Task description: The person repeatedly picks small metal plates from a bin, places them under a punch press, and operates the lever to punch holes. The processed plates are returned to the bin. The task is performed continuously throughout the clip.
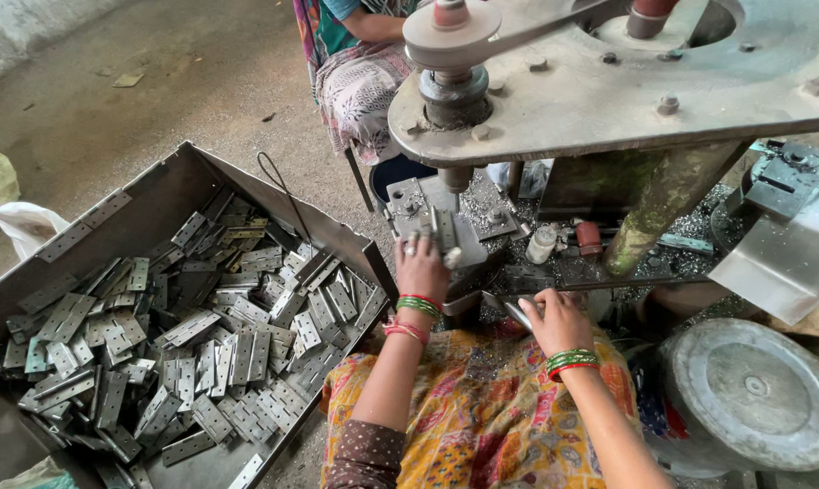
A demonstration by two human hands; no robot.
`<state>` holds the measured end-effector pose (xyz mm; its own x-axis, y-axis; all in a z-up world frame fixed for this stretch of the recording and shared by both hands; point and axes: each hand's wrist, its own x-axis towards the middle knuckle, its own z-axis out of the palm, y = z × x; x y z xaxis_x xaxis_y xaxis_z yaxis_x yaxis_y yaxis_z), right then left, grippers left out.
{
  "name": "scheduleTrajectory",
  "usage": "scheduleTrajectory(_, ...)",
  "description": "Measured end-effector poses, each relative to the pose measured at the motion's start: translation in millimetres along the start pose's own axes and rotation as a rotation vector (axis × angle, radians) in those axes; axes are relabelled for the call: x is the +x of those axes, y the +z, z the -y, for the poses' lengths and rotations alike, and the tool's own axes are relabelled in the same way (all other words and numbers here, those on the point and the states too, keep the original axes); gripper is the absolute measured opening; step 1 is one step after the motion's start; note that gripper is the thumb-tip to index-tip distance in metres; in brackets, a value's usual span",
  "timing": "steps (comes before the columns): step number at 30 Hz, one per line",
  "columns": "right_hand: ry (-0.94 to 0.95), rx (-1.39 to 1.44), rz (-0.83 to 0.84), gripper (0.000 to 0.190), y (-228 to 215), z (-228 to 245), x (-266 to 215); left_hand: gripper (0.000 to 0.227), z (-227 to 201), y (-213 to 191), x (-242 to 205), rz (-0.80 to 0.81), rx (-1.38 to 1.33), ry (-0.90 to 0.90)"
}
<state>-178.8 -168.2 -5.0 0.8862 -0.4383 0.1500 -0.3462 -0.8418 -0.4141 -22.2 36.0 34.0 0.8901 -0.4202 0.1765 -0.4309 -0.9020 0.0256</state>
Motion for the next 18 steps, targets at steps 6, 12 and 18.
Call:
scheduleTrajectory(6, -0.018, -0.032, -0.005, 0.044, -2, 3, -2, 0.045, -37, 19, -5, -0.23, 0.079, 0.105)
scheduleTrajectory(12, -0.024, -0.051, 0.035, 0.045, -6, 5, -3, 0.031, -33, 22, 1, -0.148, -0.115, 0.048)
scheduleTrajectory(18, -0.008, -0.168, 0.405, 0.057, 23, -16, -21, 0.03, -31, 24, -5, -0.273, -0.123, 0.063)
